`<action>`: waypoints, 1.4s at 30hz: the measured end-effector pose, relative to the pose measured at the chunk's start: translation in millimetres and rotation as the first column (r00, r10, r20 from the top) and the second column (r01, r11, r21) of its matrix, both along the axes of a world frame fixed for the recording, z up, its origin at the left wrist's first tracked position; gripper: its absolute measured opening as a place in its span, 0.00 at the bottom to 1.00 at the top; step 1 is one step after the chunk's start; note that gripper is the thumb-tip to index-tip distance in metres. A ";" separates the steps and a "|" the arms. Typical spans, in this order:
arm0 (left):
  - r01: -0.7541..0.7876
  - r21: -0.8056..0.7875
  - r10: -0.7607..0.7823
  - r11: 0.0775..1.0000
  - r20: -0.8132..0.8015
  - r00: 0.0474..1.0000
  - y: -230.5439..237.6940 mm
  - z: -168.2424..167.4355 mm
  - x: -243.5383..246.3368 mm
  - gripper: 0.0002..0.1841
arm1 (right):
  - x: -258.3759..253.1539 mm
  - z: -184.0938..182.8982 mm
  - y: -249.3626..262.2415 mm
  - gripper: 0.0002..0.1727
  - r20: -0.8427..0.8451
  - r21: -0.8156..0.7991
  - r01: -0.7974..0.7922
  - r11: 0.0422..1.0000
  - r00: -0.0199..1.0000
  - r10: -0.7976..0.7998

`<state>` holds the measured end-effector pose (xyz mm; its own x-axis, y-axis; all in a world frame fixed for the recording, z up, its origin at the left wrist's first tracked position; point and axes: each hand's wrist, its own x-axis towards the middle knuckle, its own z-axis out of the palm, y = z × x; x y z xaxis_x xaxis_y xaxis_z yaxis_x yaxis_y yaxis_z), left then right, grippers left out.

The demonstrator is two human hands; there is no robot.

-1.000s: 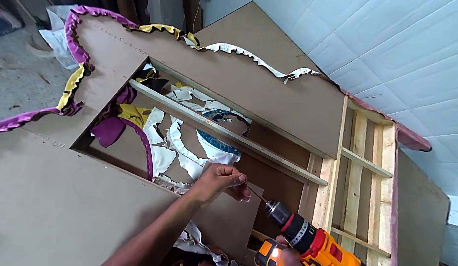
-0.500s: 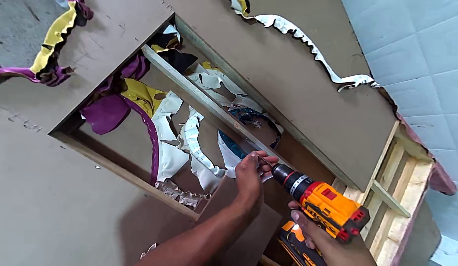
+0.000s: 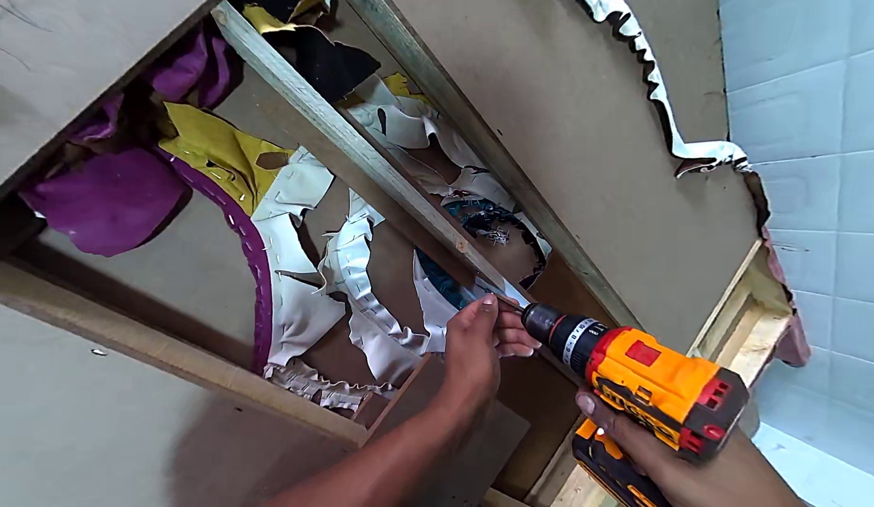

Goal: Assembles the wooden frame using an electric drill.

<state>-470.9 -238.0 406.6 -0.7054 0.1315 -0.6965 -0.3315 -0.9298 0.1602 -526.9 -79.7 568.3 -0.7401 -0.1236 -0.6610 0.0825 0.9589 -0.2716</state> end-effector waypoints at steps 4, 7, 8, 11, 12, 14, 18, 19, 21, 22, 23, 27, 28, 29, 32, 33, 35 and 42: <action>0.019 -0.463 -0.188 0.886 -0.321 0.928 -45.3 4.4 25.5 0.16 | -14.0 2.1 -0.7 0.32 -0.016 0.080 -0.076 0.994 0.997 0.077; -0.128 -0.899 -0.403 0.419 -0.310 0.861 -118.7 7.2 8.0 0.12 | -14.2 -0.4 0.9 0.34 -0.035 0.104 -0.098 0.990 0.994 0.102; -0.200 -0.952 -0.467 0.232 -0.289 0.835 -143.9 8.4 -5.0 0.13 | -12.8 -1.4 2.3 0.34 -0.037 0.111 -0.098 0.989 0.994 0.103; -0.423 -0.888 -0.662 -0.182 -0.207 0.721 -204.1 12.7 -51.7 0.13 | -11.6 -3.8 4.7 0.35 -0.043 0.113 -0.094 0.989 0.994 0.100; -0.484 -0.840 -0.740 -0.244 -0.162 0.653 -218.5 9.7 -67.5 0.15 | -12.2 -4.2 4.2 0.35 -0.047 0.121 -0.099 0.988 0.993 0.105; -0.551 -0.776 -0.875 -0.307 0.002 0.485 -237.3 -4.7 -93.1 0.22 | -12.4 -3.6 2.4 0.34 -0.054 0.142 -0.111 0.984 0.991 0.120; -0.652 -0.666 -0.931 -0.362 0.228 0.284 -238.6 -40.6 -110.8 0.26 | -13.3 -2.2 -1.7 0.35 -0.070 0.164 -0.127 0.978 0.988 0.139; -0.658 -0.658 -0.930 -0.367 0.236 0.283 -238.1 -43.2 -111.2 0.23 | -13.3 -2.5 -1.5 0.36 -0.079 0.173 -0.131 0.976 0.986 0.146; -0.652 -0.654 -0.922 -0.384 0.243 0.301 -236.9 -44.0 -109.9 0.21 | -14.4 -1.7 -1.2 0.37 -0.085 0.190 -0.142 0.971 0.983 0.161; -0.649 -0.653 -0.919 -0.391 0.242 0.311 -236.3 -44.5 -108.6 0.21 | -15.3 -1.2 -1.0 0.37 -0.082 0.189 -0.156 0.970 0.981 0.174; -0.651 -0.648 -0.917 -0.395 0.239 0.319 -235.9 -45.3 -107.6 0.21 | -15.8 -0.9 -1.1 0.37 -0.084 0.176 -0.165 0.970 0.980 0.182; -0.666 -0.635 -0.919 -0.391 0.225 0.325 -235.3 -47.3 -106.9 0.21 | -16.1 0.4 -5.5 0.34 -0.065 0.152 -0.197 0.969 0.976 0.208; -0.666 -0.634 -0.918 -0.393 0.226 0.327 -235.7 -47.4 -107.1 0.20 | -16.2 0.5 -7.0 0.35 -0.059 0.161 -0.209 0.965 0.974 0.221; -0.666 -0.632 -0.917 -0.396 0.229 0.328 -236.0 -47.7 -107.2 0.20 | -15.2 -0.8 -7.0 0.35 -0.063 0.171 -0.216 0.961 0.971 0.229; -0.662 -0.634 -0.915 -0.399 0.232 0.329 -235.2 -48.3 -106.8 0.20 | -14.4 -3.8 -5.9 0.35 -0.081 0.200 -0.243 0.949 0.961 0.263; -0.660 -0.636 -0.915 -0.400 0.231 0.332 -235.1 -48.4 -107.2 0.21 | -15.3 -5.1 -5.9 0.35 -0.083 0.206 -0.248 0.946 0.959 0.270; -0.654 -0.644 -0.915 -0.398 0.226 0.334 -234.5 -48.1 -106.3 0.21 | -17.2 -7.7 -7.6 0.33 -0.077 0.200 -0.239 0.950 0.963 0.259; -0.655 -0.646 -0.917 -0.392 0.218 0.334 -233.3 -48.1 -104.9 0.19 | -19.2 -12.5 -8.6 0.32 -0.077 0.198 -0.286 0.938 0.949 0.306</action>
